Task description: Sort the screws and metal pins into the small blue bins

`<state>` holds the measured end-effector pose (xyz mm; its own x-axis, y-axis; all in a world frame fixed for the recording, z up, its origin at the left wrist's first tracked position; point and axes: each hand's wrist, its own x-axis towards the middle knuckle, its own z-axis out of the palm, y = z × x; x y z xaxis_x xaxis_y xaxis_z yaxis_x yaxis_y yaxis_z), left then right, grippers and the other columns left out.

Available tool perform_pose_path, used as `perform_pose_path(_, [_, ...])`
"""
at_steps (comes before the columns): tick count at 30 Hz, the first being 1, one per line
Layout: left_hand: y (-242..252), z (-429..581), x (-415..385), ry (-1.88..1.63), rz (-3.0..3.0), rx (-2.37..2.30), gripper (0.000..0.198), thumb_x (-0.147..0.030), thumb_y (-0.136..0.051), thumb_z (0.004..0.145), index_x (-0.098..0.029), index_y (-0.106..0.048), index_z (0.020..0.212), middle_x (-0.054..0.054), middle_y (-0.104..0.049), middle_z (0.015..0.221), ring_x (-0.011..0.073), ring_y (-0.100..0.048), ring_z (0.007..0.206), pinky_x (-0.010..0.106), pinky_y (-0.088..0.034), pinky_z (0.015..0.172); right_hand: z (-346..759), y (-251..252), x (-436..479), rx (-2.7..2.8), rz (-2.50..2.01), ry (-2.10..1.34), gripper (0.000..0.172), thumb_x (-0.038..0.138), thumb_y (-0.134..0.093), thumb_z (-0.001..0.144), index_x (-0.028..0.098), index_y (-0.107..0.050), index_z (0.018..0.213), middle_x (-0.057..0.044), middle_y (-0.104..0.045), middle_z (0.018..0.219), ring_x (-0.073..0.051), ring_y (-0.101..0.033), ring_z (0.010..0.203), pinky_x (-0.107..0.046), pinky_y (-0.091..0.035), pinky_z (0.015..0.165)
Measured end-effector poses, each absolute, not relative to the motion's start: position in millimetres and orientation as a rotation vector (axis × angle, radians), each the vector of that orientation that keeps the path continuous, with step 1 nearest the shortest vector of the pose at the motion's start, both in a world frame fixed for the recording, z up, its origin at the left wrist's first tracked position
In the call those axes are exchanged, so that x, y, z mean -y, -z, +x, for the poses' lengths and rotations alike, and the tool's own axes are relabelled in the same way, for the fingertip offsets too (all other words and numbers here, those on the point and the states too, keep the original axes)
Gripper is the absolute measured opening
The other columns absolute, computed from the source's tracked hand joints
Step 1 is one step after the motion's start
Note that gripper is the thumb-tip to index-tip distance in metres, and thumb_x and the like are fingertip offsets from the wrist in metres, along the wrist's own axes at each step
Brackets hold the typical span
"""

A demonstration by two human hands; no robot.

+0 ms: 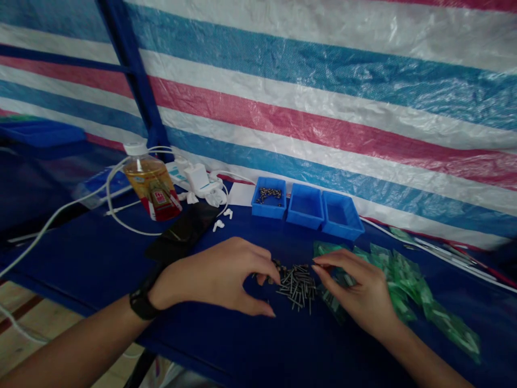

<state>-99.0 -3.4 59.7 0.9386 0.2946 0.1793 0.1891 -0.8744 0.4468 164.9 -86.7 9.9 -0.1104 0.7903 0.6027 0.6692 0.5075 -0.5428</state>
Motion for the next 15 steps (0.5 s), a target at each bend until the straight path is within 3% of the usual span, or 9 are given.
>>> perform_pose_path(2, [-50.8,-99.1,15.6,-0.265,2.816,-0.350,0.021,-0.033,-0.078,0.082,-0.023,-0.069,0.098,-0.003,-0.070,0.090,0.0144,-0.066,0.082,0.026,-0.045,0.070,162.0,-9.7,86.2,1.869,-1.170,-0.111,0.011,0.016,-0.067,0.088,0.023,-0.072,0.097,-0.003,-0.074,0.086,-0.016,-0.071,0.077,-0.027,-0.059,0.070])
perform_pose_path(5, [-34.3,-99.8,32.0,-0.205,2.995,-0.364,0.007,-0.024,-0.072,0.087,-0.022,-0.065,0.087,-0.003,-0.068,0.082,0.0158,-0.064,0.076,0.032,-0.043,0.069,161.3,-9.6,85.3,1.868,-1.156,-0.065,0.013,0.015,-0.067,0.088,0.023,-0.071,0.098,-0.003,-0.073,0.084,-0.016,-0.071,0.074,-0.026,-0.058,0.067])
perform_pose_path(9, [-24.3,-101.8,47.5,-0.217,3.102,-0.395,0.013,-0.018,-0.067,0.087,-0.021,-0.058,0.078,-0.002,-0.064,0.075,0.0161,-0.059,0.070,0.035,-0.039,0.062,164.5,-8.2,84.2,1.876,-1.184,-0.061,0.010,0.018,-0.066,0.090,0.023,-0.071,0.097,-0.003,-0.072,0.082,-0.016,-0.070,0.072,-0.027,-0.058,0.066])
perform_pose_path(15, [-69.3,-97.4,25.9,-0.440,3.250,-0.404,0.008,-0.018,-0.064,0.089,-0.019,-0.063,0.081,-0.001,-0.065,0.071,0.0163,-0.058,0.066,0.033,-0.038,0.060,170.4,-4.1,79.6,1.887,-1.232,-0.069,0.008,0.023,-0.064,0.092,0.024,-0.071,0.095,-0.003,-0.072,0.082,-0.017,-0.070,0.072,-0.027,-0.058,0.065])
